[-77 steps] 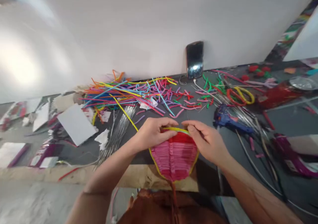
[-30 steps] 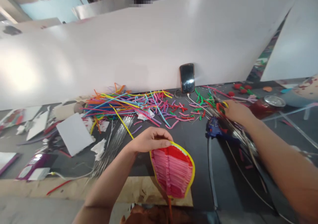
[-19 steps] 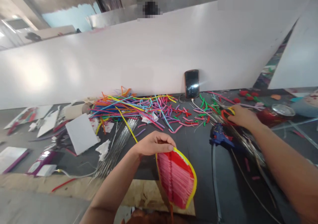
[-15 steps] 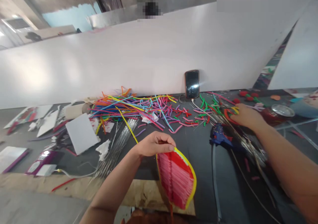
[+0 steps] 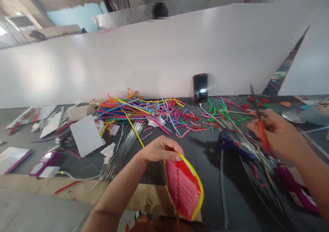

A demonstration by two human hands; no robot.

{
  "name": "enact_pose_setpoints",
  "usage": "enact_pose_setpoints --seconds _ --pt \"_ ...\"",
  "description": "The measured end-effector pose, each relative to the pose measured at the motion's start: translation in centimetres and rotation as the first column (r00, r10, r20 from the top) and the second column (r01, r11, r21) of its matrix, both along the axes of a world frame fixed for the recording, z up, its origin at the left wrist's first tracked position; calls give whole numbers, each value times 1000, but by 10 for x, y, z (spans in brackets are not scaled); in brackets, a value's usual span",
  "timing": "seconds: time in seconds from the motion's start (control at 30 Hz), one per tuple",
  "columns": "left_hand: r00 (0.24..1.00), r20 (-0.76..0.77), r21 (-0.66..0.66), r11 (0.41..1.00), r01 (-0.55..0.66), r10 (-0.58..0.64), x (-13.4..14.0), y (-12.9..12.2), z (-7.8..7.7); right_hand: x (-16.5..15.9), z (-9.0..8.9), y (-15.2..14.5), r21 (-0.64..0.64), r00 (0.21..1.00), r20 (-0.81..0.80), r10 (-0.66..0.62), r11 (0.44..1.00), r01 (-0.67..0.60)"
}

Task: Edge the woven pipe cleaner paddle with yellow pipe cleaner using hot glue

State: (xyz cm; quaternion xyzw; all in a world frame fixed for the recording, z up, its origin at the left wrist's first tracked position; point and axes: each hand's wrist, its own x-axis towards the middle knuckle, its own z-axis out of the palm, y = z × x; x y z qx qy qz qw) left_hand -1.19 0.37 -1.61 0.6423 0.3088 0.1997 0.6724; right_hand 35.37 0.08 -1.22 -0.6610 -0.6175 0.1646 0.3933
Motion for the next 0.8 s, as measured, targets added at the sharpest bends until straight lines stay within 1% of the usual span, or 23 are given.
enact_pose_setpoints --seconds 0.03,0.1,0.13,0.17,0.23,0.27,0.33,0.4,0.53,0.7,0.8 --pt "1000 3 1 1000 -1 1 1 0 0 -7 2 -10 -31 999 -9 46 998 -47" --pt "1000 9 4 1000 -2 2 3 -1 1 -22 5 -30 -20 978 49 201 980 -200" --pt "1000 14 5 1000 -3 3 4 -1 1 -31 6 -39 -35 940 82 330 944 -328" --pt "1000 18 8 1000 -6 6 6 -1 2 -38 7 -46 -59 894 115 434 901 -430" --pt "1000 22 6 1000 -16 16 10 -2 2 -50 8 -56 -84 802 176 571 820 -566" --pt "1000 20 -1 1000 -23 23 12 -3 3 -53 7 -58 -93 767 205 608 792 -603" --pt "999 18 -18 999 -33 34 16 -4 4 -55 6 -58 -113 716 247 653 754 -648" --pt "1000 11 -25 1000 -9 9 20 -5 6 -52 5 -57 -135 692 262 672 736 -664" --pt "999 -8 -11 999 52 -52 24 -5 10 -47 7 -56 -139 686 268 676 732 -667" --pt "998 16 -24 998 59 -59 26 -5 9 -43 15 -54 -116 668 303 680 722 -682" --pt "998 9 -31 997 67 -67 29 -4 13 -41 19 -51 -94 657 348 668 722 -685"
